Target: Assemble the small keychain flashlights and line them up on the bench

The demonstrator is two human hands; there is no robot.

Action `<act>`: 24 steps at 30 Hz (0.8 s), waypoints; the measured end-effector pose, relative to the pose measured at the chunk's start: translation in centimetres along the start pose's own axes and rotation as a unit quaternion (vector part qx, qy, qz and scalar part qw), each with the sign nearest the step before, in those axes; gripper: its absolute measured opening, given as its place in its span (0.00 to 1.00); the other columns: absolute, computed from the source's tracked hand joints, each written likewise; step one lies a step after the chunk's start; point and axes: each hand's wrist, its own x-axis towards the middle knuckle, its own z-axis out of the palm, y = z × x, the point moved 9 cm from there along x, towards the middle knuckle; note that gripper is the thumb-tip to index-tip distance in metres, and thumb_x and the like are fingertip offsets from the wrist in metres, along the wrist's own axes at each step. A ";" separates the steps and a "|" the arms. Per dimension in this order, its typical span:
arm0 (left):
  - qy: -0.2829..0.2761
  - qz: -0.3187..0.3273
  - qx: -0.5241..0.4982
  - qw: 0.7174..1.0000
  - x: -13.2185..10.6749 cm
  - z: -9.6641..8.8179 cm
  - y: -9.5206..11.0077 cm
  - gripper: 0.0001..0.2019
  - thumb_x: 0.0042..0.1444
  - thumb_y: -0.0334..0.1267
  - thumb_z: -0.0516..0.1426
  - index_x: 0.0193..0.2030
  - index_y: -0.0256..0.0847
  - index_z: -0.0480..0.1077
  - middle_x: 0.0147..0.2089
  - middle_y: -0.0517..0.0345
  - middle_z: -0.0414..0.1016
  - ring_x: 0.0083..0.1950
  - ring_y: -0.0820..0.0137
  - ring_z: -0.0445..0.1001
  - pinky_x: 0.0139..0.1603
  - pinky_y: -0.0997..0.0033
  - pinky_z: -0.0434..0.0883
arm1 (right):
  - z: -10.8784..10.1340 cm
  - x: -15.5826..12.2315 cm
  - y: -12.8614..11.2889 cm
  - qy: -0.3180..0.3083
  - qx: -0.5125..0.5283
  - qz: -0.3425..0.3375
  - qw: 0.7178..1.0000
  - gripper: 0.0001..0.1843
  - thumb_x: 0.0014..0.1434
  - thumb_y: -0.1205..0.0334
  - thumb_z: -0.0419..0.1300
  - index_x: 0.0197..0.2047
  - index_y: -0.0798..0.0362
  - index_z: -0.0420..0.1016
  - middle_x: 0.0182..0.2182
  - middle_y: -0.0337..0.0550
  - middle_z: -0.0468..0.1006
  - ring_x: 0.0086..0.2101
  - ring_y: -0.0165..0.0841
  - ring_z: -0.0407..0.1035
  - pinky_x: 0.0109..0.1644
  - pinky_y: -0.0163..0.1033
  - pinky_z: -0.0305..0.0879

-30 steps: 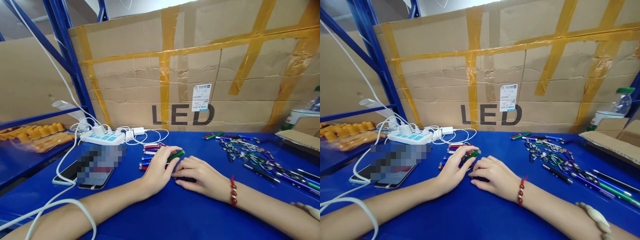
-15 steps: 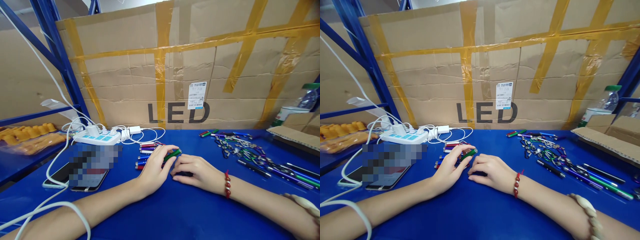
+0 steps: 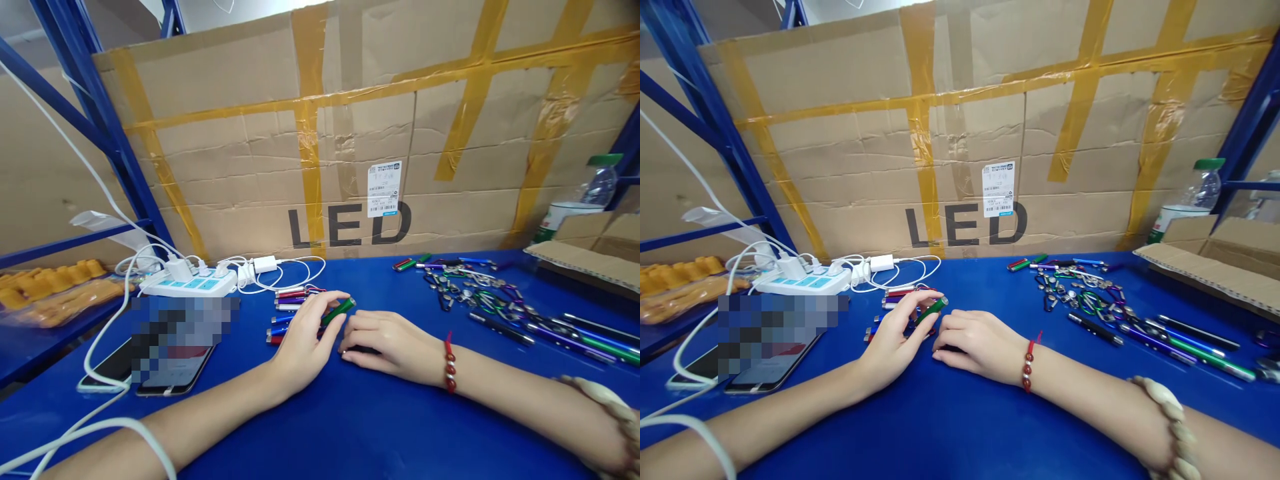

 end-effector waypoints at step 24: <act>0.009 -0.006 0.026 1.000 0.2 -0.2 -0.1 0.12 0.62 0.33 0.49 0.52 0.42 0.63 0.50 0.52 0.71 0.50 0.66 0.69 0.51 0.64 0.67 | -3.3 -1.6 4.5 0.231 0.163 0.205 0.937 0.09 0.62 0.59 0.51 0.37 0.53 0.70 0.33 0.41 0.72 0.28 0.25 0.68 0.28 0.30 0.64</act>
